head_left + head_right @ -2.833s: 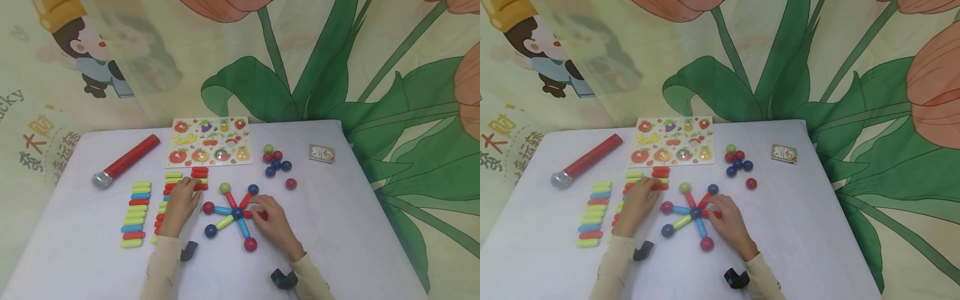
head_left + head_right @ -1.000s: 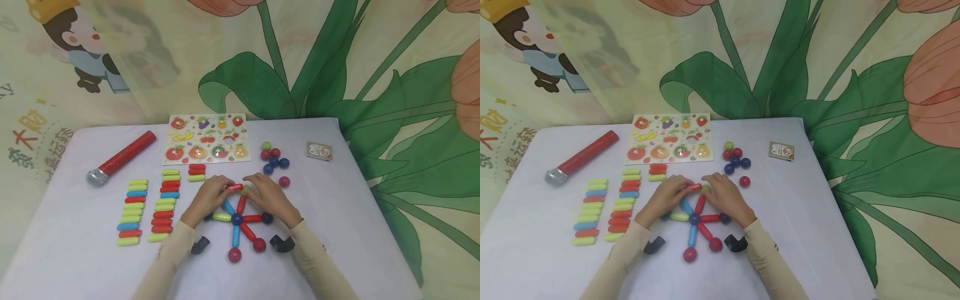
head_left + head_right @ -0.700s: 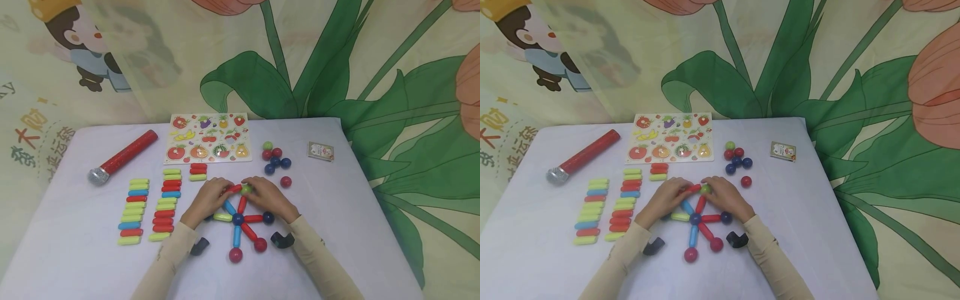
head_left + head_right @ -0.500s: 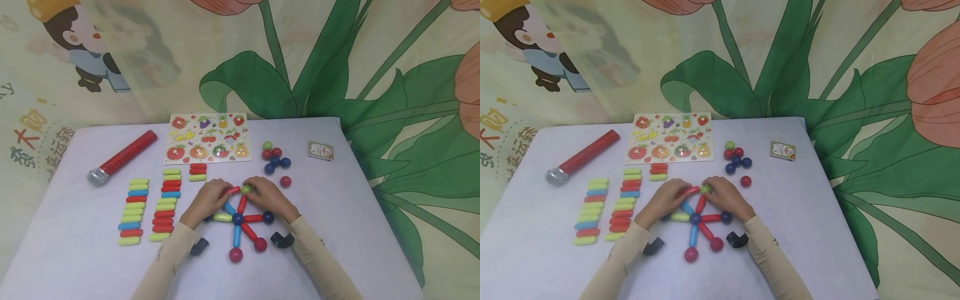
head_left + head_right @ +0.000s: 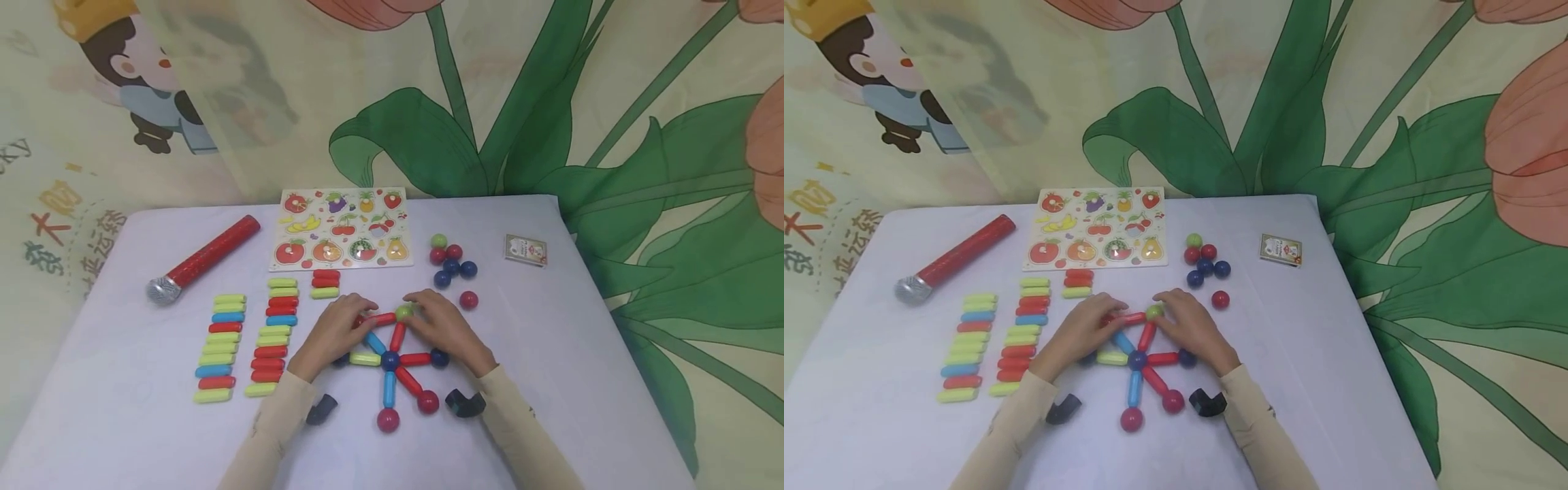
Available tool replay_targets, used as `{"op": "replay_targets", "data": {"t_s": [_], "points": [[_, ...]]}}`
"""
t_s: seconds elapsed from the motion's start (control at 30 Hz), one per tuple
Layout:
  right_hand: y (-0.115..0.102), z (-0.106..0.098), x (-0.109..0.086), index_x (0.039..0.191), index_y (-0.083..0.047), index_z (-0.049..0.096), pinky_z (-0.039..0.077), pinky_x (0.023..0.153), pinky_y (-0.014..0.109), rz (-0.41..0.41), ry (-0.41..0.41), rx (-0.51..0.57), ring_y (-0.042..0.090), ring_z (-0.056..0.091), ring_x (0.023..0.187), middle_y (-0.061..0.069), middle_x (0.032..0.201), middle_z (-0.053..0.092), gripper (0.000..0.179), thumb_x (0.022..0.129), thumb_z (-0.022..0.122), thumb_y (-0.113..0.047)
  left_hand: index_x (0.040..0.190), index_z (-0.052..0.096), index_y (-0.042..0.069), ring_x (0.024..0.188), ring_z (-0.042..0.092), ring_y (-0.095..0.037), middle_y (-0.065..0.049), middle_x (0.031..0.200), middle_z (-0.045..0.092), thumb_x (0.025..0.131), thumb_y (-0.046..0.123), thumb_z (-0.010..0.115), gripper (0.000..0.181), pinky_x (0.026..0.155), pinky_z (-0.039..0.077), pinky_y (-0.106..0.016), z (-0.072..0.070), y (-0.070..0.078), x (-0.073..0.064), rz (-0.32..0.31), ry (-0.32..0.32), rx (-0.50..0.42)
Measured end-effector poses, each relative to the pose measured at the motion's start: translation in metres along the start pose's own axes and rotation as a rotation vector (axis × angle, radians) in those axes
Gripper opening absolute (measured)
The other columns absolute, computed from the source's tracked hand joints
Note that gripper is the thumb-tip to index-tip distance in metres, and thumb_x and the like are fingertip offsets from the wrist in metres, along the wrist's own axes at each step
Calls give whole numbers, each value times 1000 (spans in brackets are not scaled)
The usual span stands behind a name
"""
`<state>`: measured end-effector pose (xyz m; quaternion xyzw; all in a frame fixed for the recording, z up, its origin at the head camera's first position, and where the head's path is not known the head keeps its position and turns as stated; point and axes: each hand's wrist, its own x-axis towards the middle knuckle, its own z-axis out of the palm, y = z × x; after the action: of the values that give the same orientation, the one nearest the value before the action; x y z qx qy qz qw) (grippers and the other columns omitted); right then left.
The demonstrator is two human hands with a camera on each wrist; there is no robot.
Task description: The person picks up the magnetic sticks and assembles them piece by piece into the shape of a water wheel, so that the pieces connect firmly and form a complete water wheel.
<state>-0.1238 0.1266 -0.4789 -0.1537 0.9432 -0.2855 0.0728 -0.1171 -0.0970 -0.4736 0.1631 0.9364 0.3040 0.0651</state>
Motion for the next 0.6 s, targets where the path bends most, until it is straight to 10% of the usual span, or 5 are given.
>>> {"op": "replay_targets", "data": {"t_s": [0.33,0.6], "points": [[-32,21,-64,114,-20,69,43,63,14,-319,58,-280,6,45,76,-7,88,56,34,81,77,-26,115,66,19,102,56,-15,5,104,64,89,38,67,33,90,52,-39,-4,-18,-11,-72,2,-43],[-30,24,-61,110,-22,72,47,75,26,-348,157,-425,14,50,89,-3,97,60,35,76,82,-21,103,72,15,77,56,-12,8,78,62,88,34,69,24,73,51,-30,-12,-20,-36,-171,0,-7]]}}
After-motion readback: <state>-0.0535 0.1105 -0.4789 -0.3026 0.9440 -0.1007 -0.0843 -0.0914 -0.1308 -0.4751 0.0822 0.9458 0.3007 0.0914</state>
